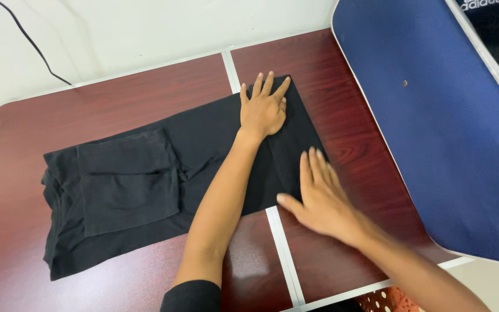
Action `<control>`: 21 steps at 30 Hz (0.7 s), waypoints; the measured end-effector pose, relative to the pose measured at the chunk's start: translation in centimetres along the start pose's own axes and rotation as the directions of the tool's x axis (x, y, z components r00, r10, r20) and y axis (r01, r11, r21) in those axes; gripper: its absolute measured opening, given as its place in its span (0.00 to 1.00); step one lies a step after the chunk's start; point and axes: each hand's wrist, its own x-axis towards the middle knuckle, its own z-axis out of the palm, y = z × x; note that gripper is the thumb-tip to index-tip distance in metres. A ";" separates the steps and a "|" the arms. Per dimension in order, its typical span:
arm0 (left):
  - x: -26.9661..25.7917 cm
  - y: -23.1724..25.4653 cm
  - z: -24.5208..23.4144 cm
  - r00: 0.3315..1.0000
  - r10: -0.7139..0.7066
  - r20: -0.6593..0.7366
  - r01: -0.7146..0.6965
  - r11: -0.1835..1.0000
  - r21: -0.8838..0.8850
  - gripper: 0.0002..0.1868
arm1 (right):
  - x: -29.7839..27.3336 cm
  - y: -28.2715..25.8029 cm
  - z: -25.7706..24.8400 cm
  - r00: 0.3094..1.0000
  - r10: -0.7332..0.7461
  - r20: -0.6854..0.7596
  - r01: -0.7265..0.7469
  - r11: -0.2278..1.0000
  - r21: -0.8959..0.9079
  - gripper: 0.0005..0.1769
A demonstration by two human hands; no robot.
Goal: The person folds a black pair of pants on a wooden table. They smooth the fabric, fold the legs together, fold the garment in half, and then fold it into a compact rectangular shape.
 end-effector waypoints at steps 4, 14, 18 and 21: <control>0.1 0.1 -0.3 1.000 -0.004 0.016 0.004 1.000 0.003 0.29 | 5.7 1.8 -0.5 0.987 -0.003 -0.158 0.016 0.996 0.083 0.58; 0.0 0.2 -0.5 0.999 -0.007 0.043 0.007 1.000 0.000 0.29 | 11.0 3.8 3.9 0.970 -0.097 -0.225 0.101 0.995 0.006 0.59; 0.1 0.2 -0.4 1.000 -0.002 0.015 0.001 1.000 0.010 0.29 | 8.9 4.0 3.7 0.975 -0.157 -0.154 0.146 0.986 -0.083 0.58; -0.1 0.1 -0.2 1.000 0.005 -0.005 -0.005 1.000 0.010 0.28 | 6.5 3.7 3.4 0.975 -0.187 -0.122 0.175 0.979 -0.102 0.57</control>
